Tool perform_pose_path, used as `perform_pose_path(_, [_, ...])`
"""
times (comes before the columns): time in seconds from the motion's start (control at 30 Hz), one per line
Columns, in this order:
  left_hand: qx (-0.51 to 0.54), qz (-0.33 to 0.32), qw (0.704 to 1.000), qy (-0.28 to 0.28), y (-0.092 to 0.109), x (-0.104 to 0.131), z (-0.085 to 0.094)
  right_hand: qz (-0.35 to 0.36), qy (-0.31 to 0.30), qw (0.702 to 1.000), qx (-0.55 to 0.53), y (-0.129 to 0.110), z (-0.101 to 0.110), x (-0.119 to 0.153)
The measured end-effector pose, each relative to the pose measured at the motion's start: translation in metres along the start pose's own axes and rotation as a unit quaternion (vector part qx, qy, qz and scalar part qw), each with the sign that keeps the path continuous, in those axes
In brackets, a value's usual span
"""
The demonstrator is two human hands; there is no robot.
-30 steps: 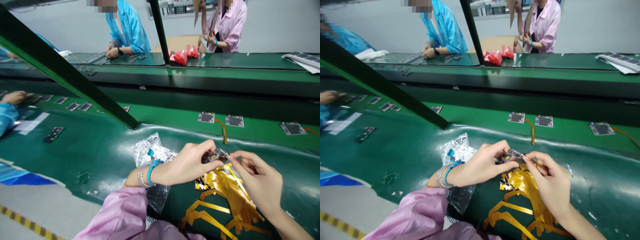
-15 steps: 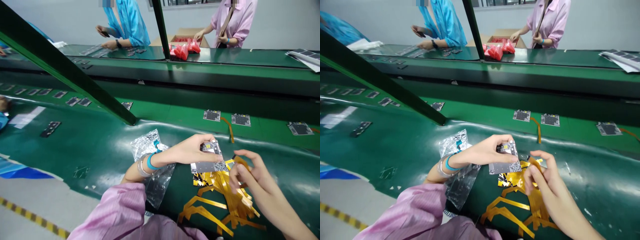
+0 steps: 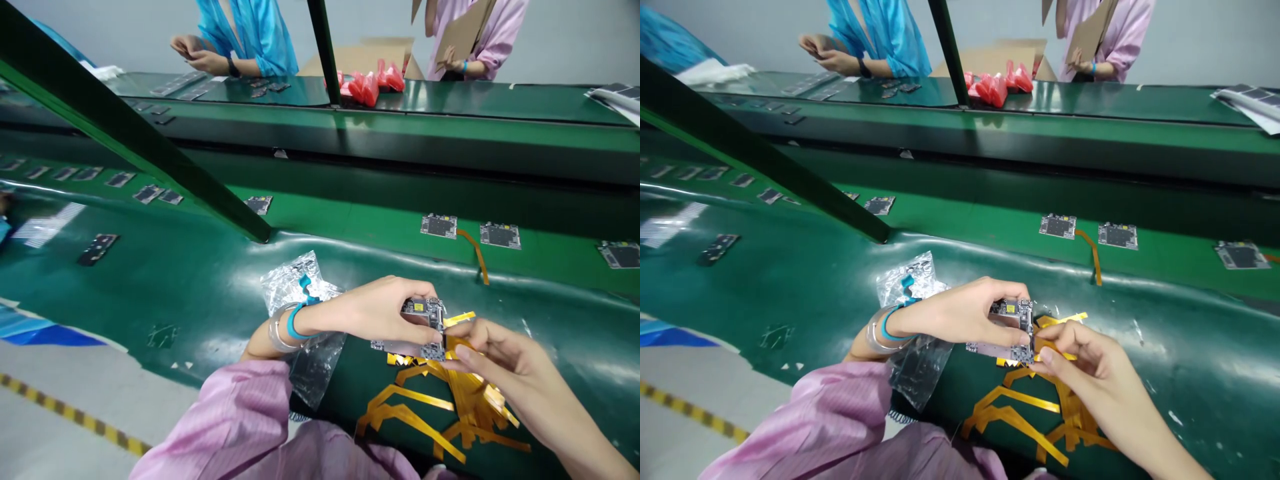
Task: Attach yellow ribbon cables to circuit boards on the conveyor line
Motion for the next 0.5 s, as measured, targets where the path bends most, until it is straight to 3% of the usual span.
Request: perform_pose_path(0.5, [-0.006,0.012,1.000,0.003,-0.0006,0.0009,0.0006,-0.008,-0.008,1.000,-0.026,0.0073,0.0016,-0.0053])
Point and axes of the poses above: each hand's wrist, its own x-axis away from the middle knuckle, its own z-axis out of the back of the hand, y = z × x, the point moved 3 cm from there along -x, towards the middle knuckle, and after that the axes turned 11 degrees about -z, right-handed, at the moved point
